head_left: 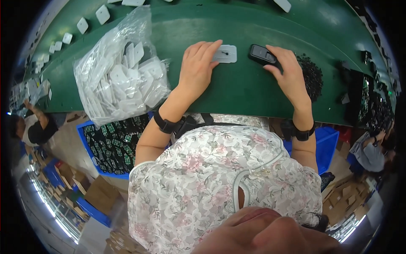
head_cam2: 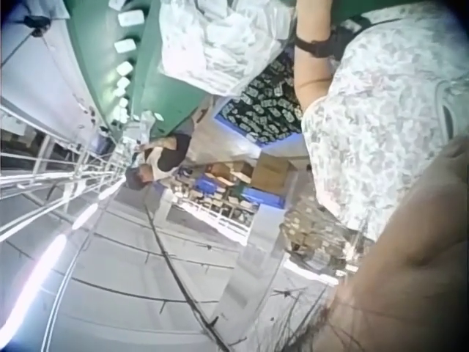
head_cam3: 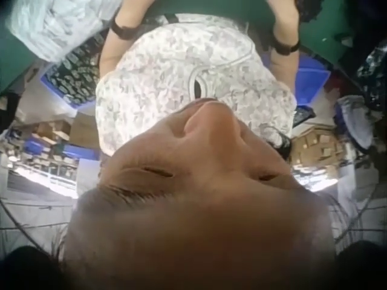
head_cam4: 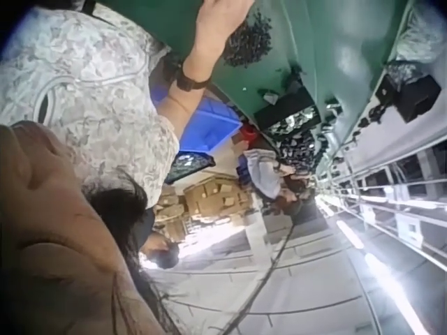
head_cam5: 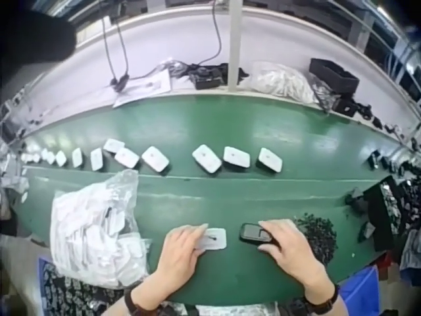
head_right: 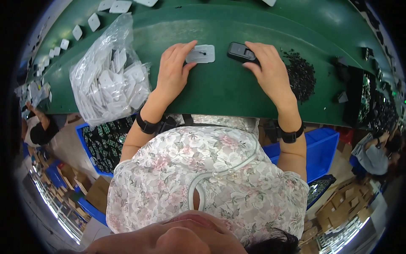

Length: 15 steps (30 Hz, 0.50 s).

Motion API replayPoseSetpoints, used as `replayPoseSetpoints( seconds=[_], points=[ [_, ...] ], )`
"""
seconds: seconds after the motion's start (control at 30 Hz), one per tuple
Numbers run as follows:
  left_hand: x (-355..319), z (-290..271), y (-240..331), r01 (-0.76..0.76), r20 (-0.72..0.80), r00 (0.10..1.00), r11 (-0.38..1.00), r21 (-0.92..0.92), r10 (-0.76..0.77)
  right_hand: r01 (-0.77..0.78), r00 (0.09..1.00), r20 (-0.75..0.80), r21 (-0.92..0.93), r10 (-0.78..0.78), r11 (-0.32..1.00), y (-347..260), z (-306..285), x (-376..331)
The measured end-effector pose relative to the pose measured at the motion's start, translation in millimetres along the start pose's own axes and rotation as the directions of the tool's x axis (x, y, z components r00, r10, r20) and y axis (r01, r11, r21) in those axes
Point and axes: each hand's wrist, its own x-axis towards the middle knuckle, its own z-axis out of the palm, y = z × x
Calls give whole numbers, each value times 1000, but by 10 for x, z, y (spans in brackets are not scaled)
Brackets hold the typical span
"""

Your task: The person picks up a circuit board from a blue bin, places it into a black housing, and then inserts a small black component into a white cover before pressing it onto the assembly. The completed device is then placed onto the green conveyor belt.

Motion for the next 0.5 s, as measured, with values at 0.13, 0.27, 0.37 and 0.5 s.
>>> replayPoseSetpoints(
  seconds=[0.13, 0.27, 0.37, 0.5],
  points=[
    [-25, -44, -27, 23, 35, 999, 1000, -17, -22, 13, 999, -38, 68, -10, 998, -159, 12, 104],
    [-108, -126, -45, 117, -23, 992, 956, -270, -128, 198, 979, 9, 144, -201, 970, -406, 157, 303],
    [-135, -163, -34, 120, -26, 991, 958, -261, -132, 234, 966, 82, 138, -246, 962, -482, 268, 408],
    [-176, -128, -85, 40, 46, 998, 995, -95, -36, 254, 957, 119, 105, -266, 961, -468, 358, 448]
  ],
)
